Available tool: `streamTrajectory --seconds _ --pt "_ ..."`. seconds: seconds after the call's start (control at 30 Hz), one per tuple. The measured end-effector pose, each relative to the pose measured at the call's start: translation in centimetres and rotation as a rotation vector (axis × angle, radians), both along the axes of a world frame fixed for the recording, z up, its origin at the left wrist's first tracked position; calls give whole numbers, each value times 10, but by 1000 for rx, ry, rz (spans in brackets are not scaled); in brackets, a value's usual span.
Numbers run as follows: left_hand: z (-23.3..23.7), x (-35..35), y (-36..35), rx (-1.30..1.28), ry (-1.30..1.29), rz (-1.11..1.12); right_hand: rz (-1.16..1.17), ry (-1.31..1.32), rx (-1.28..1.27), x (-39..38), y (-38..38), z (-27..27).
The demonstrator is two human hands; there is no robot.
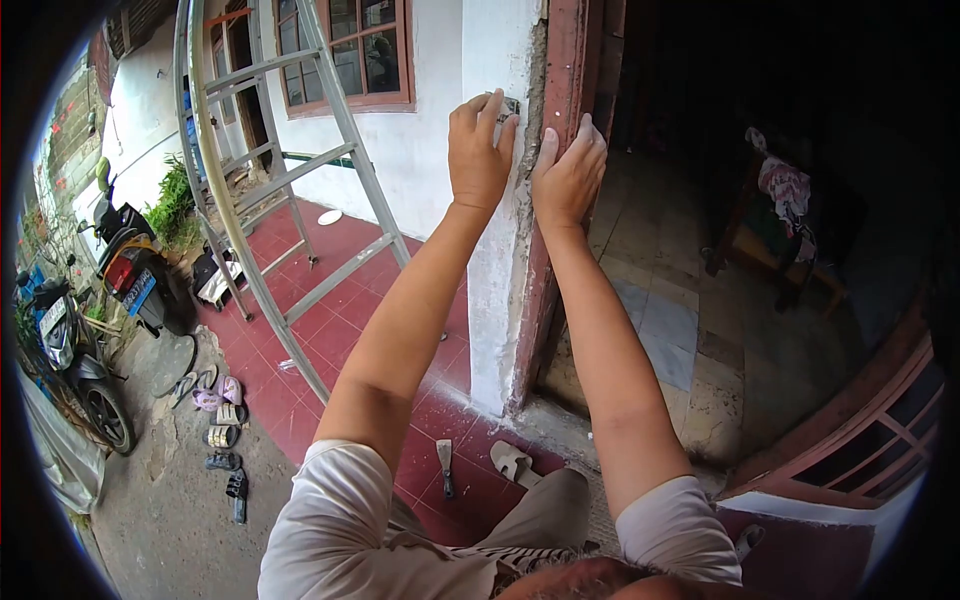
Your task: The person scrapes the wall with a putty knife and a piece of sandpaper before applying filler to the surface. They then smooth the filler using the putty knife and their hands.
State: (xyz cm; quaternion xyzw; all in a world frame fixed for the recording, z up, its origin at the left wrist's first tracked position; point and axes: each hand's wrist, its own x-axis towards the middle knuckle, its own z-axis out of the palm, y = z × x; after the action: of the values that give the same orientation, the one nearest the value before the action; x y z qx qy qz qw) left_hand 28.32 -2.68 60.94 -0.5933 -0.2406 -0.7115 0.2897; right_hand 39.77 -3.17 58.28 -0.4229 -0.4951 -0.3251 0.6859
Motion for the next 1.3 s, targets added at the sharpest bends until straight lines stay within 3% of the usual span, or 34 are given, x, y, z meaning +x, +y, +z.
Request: streamTrajectory --seconds 0.13,0.47,0.7,1.0,1.17,1.3 --pt "-1 4 -3 -34 13 -37 -6 5 -12 0 1 -1" --pt "73 0 2 107 131 22 -54 -2 9 -3 1 0" --pt "30 -15 3 106 227 13 -59 -7 14 -3 3 -1" --pt "84 -8 19 186 179 -3 -71 -16 34 -2 8 0" --pt "34 -17 10 106 241 -20 -70 -9 46 -3 7 -2" --pt "37 -17 10 113 238 -4 -63 -10 48 -3 6 0"
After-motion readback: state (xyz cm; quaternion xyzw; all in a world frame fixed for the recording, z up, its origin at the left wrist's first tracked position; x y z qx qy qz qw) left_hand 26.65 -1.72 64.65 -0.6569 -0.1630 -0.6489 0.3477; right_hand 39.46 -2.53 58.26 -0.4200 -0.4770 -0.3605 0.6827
